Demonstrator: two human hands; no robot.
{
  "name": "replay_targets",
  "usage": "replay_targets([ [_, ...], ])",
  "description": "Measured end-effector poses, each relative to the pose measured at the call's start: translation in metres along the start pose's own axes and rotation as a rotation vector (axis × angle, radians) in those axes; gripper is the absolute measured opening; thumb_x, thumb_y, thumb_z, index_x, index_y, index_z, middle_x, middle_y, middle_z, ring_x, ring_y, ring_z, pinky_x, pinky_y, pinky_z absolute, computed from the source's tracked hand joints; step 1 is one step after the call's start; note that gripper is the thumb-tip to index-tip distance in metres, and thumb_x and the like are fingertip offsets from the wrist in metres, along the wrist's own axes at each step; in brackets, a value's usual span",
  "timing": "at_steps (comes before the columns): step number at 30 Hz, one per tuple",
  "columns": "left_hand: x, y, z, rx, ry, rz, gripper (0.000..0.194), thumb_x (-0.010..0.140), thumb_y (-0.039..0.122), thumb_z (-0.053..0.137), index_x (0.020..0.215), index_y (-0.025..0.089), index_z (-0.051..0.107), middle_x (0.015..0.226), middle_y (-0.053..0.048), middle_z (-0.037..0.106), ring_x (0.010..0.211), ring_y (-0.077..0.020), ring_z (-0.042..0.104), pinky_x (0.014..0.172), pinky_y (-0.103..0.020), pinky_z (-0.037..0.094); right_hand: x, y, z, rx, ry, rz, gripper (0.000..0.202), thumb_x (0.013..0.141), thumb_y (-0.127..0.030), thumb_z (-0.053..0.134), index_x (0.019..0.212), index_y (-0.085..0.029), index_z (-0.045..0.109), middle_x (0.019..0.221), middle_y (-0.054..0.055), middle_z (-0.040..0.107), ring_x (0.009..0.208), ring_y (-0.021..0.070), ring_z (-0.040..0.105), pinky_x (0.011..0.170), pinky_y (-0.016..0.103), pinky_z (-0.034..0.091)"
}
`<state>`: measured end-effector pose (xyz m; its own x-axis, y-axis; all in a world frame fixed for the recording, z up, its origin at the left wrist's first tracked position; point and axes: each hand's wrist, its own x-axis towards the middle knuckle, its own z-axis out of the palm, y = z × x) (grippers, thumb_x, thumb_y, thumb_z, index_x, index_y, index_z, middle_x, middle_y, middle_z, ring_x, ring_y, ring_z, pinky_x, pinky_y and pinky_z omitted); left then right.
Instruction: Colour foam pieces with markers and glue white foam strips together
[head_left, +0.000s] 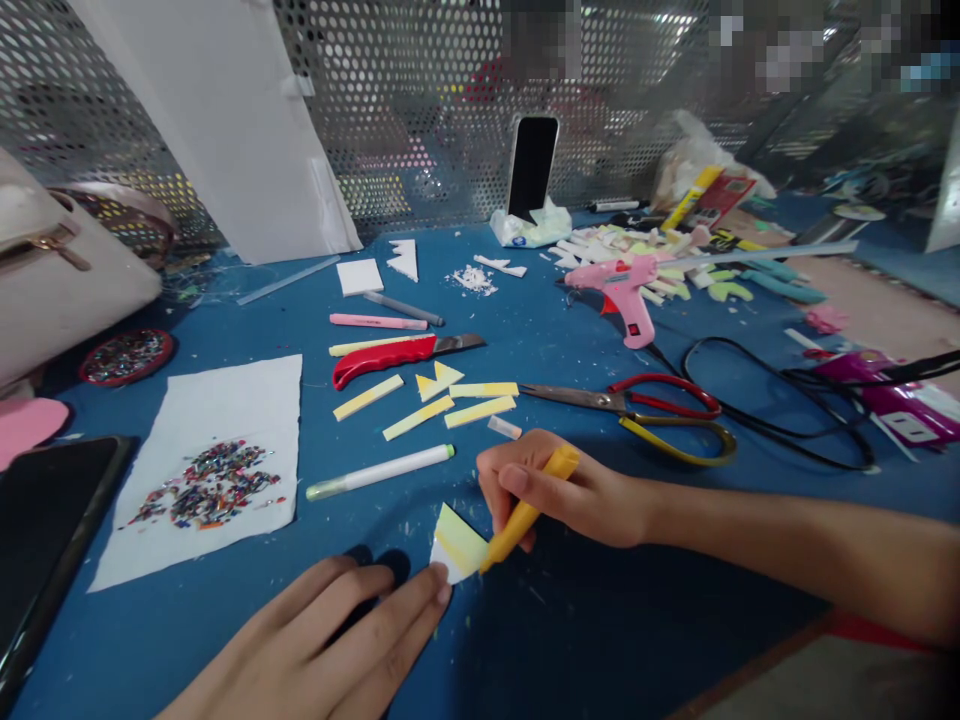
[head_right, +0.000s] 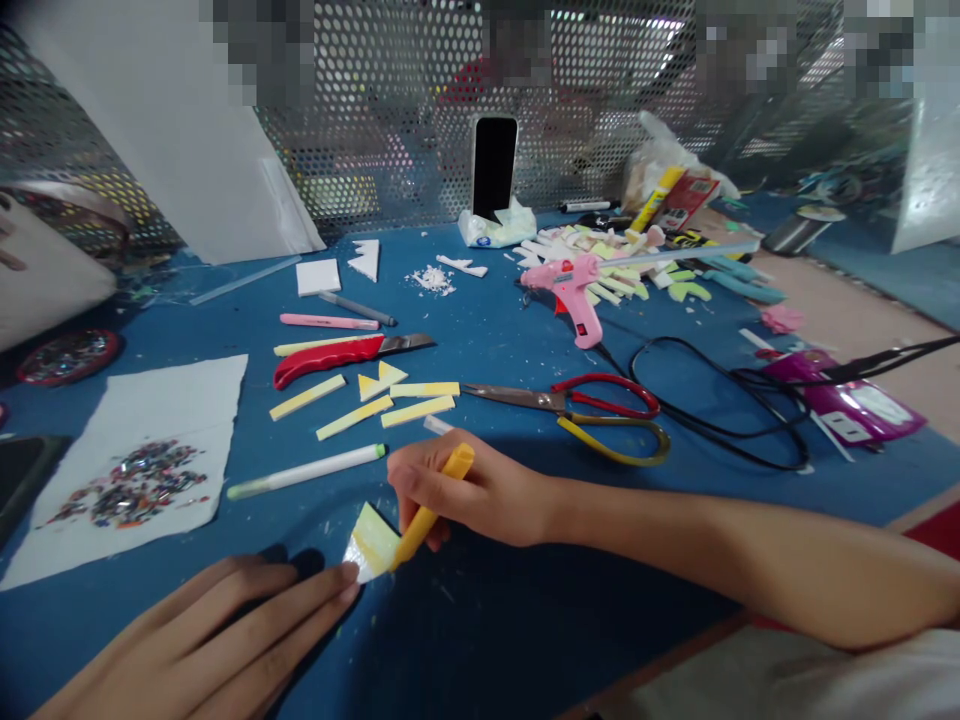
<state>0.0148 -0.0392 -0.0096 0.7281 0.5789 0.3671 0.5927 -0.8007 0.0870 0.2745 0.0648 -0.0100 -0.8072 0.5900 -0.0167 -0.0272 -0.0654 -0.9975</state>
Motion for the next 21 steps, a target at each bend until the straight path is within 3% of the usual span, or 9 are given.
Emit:
replay_targets([
  [5, -0.0010, -0.0016, 0.0031, 0.013, 0.011, 0.014, 0.039, 0.112, 0.035, 0.030, 0.127, 0.023, 0.063, 0.126, 0.010, 0.071, 0.100, -0.0134, 0.057, 0.089, -0.032, 0.040, 0.0027, -0.0008, 0.0005, -0.052, 0.020, -0.041, 0.036, 0.099, -0.046, 0.060, 0.095, -0.010, 0.064, 0.081, 0.003, 0.061, 0.069, 0.0079, 0.059, 0.064, 0.019, 0.050],
  [11, -0.0014, -0.0006, 0.0045, 0.021, 0.027, 0.010, 0.040, 0.113, 0.033, 0.028, 0.125, 0.024, 0.065, 0.125, 0.011, 0.072, 0.099, -0.0127, 0.057, 0.089, -0.030, 0.040, 0.0008, -0.0003, -0.0006, 0.006, -0.053, -0.015, 0.051, 0.102, -0.052, 0.049, 0.079, -0.009, 0.063, 0.074, 0.002, 0.058, 0.056, 0.0068, 0.058, 0.052, 0.017, 0.046],
  [16, -0.0023, -0.0019, 0.0027, 0.038, 0.018, 0.015, 0.040, 0.112, 0.034, 0.029, 0.125, 0.025, 0.066, 0.127, 0.012, 0.070, 0.101, -0.0125, 0.057, 0.090, -0.030, 0.040, -0.0001, 0.0014, -0.0006, -0.018, -0.018, -0.024, 0.042, 0.100, -0.051, 0.056, 0.091, -0.010, 0.064, 0.081, 0.003, 0.061, 0.065, 0.0083, 0.060, 0.061, 0.020, 0.050],
  [19, -0.0028, -0.0041, -0.0016, 0.043, -0.041, 0.041, 0.040, 0.112, 0.031, 0.030, 0.130, 0.025, 0.065, 0.131, 0.012, 0.068, 0.105, -0.0126, 0.056, 0.092, -0.029, 0.040, -0.0004, 0.0016, -0.0004, 0.000, -0.045, -0.012, 0.049, 0.103, -0.052, 0.049, 0.081, -0.010, 0.064, 0.076, 0.003, 0.059, 0.060, 0.0077, 0.060, 0.054, 0.018, 0.048],
  [21, -0.0026, -0.0053, -0.0047, 0.049, -0.102, 0.066, 0.040, 0.112, 0.025, 0.029, 0.134, 0.024, 0.063, 0.135, 0.011, 0.066, 0.108, -0.0125, 0.055, 0.093, -0.029, 0.040, -0.0004, 0.0018, -0.0001, 0.004, -0.021, -0.029, 0.046, 0.101, -0.051, 0.053, 0.085, -0.010, 0.065, 0.079, 0.003, 0.059, 0.062, 0.0079, 0.060, 0.058, 0.019, 0.049],
])
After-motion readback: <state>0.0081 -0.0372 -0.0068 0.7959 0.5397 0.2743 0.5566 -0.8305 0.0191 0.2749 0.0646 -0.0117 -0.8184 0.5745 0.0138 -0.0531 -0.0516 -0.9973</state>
